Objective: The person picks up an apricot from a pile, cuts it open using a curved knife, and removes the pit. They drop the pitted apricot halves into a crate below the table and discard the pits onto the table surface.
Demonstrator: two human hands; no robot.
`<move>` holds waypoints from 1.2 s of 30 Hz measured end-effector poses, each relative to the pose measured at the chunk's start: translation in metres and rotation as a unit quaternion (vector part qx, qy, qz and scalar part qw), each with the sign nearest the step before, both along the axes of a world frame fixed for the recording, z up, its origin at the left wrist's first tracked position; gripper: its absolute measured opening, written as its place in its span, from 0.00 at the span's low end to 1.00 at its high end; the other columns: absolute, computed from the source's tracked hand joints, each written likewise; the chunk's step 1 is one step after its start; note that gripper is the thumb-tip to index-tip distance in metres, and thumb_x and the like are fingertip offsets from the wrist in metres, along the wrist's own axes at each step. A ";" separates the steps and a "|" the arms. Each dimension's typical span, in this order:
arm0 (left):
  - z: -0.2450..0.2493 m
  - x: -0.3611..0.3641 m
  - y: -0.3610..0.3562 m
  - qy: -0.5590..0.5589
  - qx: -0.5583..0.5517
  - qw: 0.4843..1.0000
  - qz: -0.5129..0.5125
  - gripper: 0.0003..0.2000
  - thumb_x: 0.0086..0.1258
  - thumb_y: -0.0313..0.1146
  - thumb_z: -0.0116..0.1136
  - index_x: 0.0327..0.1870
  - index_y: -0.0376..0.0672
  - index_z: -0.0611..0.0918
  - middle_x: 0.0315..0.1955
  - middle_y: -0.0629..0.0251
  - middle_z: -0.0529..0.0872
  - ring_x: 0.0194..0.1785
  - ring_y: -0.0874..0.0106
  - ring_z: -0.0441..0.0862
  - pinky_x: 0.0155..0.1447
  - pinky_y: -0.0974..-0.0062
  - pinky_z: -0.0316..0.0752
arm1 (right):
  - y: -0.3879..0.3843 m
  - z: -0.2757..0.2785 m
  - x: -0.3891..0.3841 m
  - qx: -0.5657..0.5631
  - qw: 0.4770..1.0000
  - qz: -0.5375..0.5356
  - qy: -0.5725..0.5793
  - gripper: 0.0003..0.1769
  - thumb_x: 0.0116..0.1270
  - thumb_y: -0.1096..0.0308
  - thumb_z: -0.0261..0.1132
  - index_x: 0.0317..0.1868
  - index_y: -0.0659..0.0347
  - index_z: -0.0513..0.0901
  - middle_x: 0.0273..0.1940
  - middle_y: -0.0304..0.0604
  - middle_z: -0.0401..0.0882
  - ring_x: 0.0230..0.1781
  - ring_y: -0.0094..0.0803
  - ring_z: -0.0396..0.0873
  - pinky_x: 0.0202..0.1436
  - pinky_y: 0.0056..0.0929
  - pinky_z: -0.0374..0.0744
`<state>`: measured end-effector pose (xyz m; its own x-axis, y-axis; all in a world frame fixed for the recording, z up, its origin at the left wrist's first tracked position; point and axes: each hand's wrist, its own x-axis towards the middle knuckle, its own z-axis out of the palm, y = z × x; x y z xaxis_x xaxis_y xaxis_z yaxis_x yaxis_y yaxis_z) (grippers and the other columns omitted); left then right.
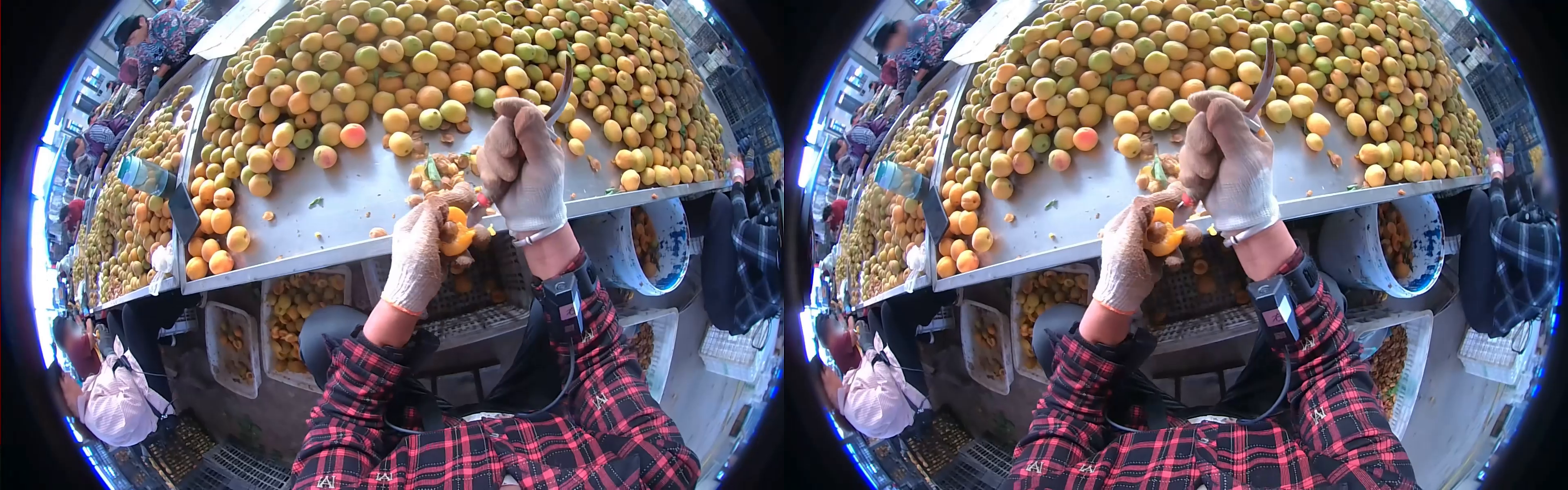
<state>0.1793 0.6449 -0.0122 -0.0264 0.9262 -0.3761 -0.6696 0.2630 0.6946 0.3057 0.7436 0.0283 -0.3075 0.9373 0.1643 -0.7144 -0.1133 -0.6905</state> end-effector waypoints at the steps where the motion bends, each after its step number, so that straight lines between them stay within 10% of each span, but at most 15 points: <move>1: -0.004 0.001 -0.001 0.000 -0.002 1.000 -0.003 0.16 0.73 0.36 0.58 0.55 0.36 0.80 0.41 0.60 0.85 0.40 0.67 0.86 0.34 0.75 0.81 | 0.000 0.000 -0.001 -0.011 0.999 -0.027 -0.020 0.21 0.75 0.52 0.62 0.53 0.62 0.77 0.24 0.31 0.65 0.16 0.19 0.60 0.16 0.21 0.60; 3: -0.019 0.003 -0.004 0.555 0.173 0.813 -0.025 0.23 0.55 0.26 0.71 0.53 0.37 0.79 0.37 0.59 0.82 0.39 0.63 0.83 0.39 0.72 0.78 | -0.002 0.003 -0.004 -0.029 0.996 -0.072 -0.052 0.17 0.75 0.56 0.61 0.51 0.62 0.76 0.23 0.31 0.64 0.15 0.19 0.60 0.16 0.21 0.59; 7: -0.040 0.012 0.002 0.485 0.242 0.839 0.049 0.32 0.37 0.20 0.74 0.51 0.37 0.78 0.35 0.58 0.80 0.37 0.60 0.80 0.41 0.69 0.76 | -0.008 0.009 -0.008 -0.027 0.987 -0.111 -0.109 0.13 0.75 0.61 0.59 0.48 0.63 0.75 0.19 0.31 0.63 0.13 0.19 0.58 0.14 0.22 0.57; 12: -0.037 0.007 0.001 0.656 0.305 0.685 0.087 0.28 0.40 0.22 0.74 0.48 0.37 0.77 0.31 0.62 0.77 0.32 0.63 0.76 0.36 0.70 0.73 | -0.011 0.003 -0.010 -0.018 0.992 -0.084 -0.089 0.12 0.76 0.61 0.58 0.46 0.64 0.75 0.18 0.32 0.62 0.12 0.19 0.57 0.15 0.22 0.58; 16: -0.041 0.004 0.000 0.675 0.287 0.676 0.065 0.26 0.42 0.22 0.74 0.47 0.37 0.78 0.32 0.62 0.78 0.33 0.65 0.77 0.37 0.71 0.74 | -0.014 0.003 -0.007 -0.019 0.999 0.015 -0.023 0.09 0.74 0.67 0.62 0.44 0.65 0.80 0.20 0.34 0.72 0.14 0.19 0.66 0.16 0.20 0.65; 18: -0.037 0.005 0.001 0.531 0.226 0.817 0.025 0.25 0.43 0.21 0.73 0.46 0.37 0.78 0.33 0.63 0.79 0.35 0.66 0.79 0.40 0.72 0.77 | -0.019 0.007 -0.008 -0.012 0.995 0.050 -0.083 0.10 0.74 0.65 0.58 0.44 0.65 0.76 0.17 0.32 0.62 0.11 0.19 0.57 0.14 0.22 0.60; 22: -0.024 0.006 -0.006 0.520 0.194 0.831 -0.041 0.25 0.44 0.22 0.73 0.48 0.39 0.79 0.38 0.62 0.82 0.39 0.67 0.82 0.47 0.74 0.78 | -0.020 0.010 -0.003 0.067 0.984 0.130 -0.104 0.11 0.70 0.68 0.62 0.40 0.71 0.77 0.16 0.35 0.65 0.11 0.20 0.61 0.14 0.21 0.61; 24: -0.024 0.006 -0.003 0.301 0.126 0.943 -0.059 0.27 0.45 0.22 0.72 0.51 0.43 0.79 0.44 0.60 0.83 0.44 0.63 0.83 0.53 0.71 0.78 | -0.021 0.014 0.000 0.074 0.979 0.134 -0.136 0.10 0.67 0.70 0.64 0.37 0.73 0.78 0.16 0.37 0.67 0.11 0.21 0.62 0.14 0.21 0.62; 25: -0.018 0.005 -0.007 0.545 0.272 0.790 -0.064 0.28 0.45 0.23 0.72 0.52 0.43 0.78 0.48 0.57 0.83 0.49 0.57 0.82 0.56 0.67 0.77 | -0.020 0.013 0.003 0.100 0.973 0.157 -0.137 0.09 0.67 0.71 0.66 0.38 0.71 0.80 0.18 0.36 0.71 0.13 0.19 0.66 0.16 0.19 0.64; 26: -0.012 0.008 -0.007 0.545 0.272 0.790 -0.065 0.28 0.45 0.23 0.72 0.52 0.43 0.78 0.48 0.57 0.83 0.49 0.57 0.82 0.56 0.67 0.77 | -0.019 0.013 0.006 0.126 0.966 0.179 -0.137 0.07 0.66 0.71 0.68 0.38 0.69 0.82 0.21 0.35 0.75 0.16 0.17 0.70 0.18 0.17 0.66; 28: 0.001 0.014 -0.005 0.559 0.354 0.750 -0.006 0.11 0.76 0.36 0.50 0.41 0.37 0.81 0.33 0.63 0.82 0.36 0.73 0.80 0.44 0.73 0.76 | -0.017 0.012 0.008 0.110 0.968 0.195 -0.112 0.08 0.68 0.71 0.66 0.40 0.68 0.82 0.20 0.35 0.75 0.15 0.18 0.70 0.17 0.17 0.67; 30: -0.001 0.018 -0.004 0.534 0.335 0.776 0.009 0.11 0.76 0.36 0.50 0.41 0.37 0.81 0.33 0.63 0.82 0.36 0.73 0.80 0.43 0.73 0.76 | -0.016 0.011 0.008 0.058 0.974 0.217 0.025 0.08 0.70 0.70 0.64 0.41 0.68 0.80 0.19 0.34 0.73 0.13 0.18 0.69 0.16 0.18 0.67; 34: -0.009 0.020 -0.004 0.428 0.251 0.866 0.064 0.11 0.77 0.35 0.49 0.41 0.38 0.81 0.33 0.63 0.81 0.36 0.73 0.80 0.40 0.73 0.76 | -0.018 0.013 -0.005 -0.008 0.997 -0.023 -0.070 0.14 0.75 0.63 0.59 0.43 0.70 0.75 0.16 0.34 0.63 0.11 0.19 0.59 0.13 0.21 0.61; 36: -0.029 0.012 0.001 0.551 0.285 0.778 0.095 0.12 0.78 0.36 0.47 0.42 0.37 0.82 0.31 0.65 0.81 0.36 0.74 0.79 0.40 0.75 0.75 | -0.019 0.009 -0.007 -0.014 0.995 -0.035 -0.088 0.14 0.76 0.63 0.58 0.44 0.69 0.75 0.17 0.33 0.63 0.12 0.19 0.60 0.14 0.20 0.62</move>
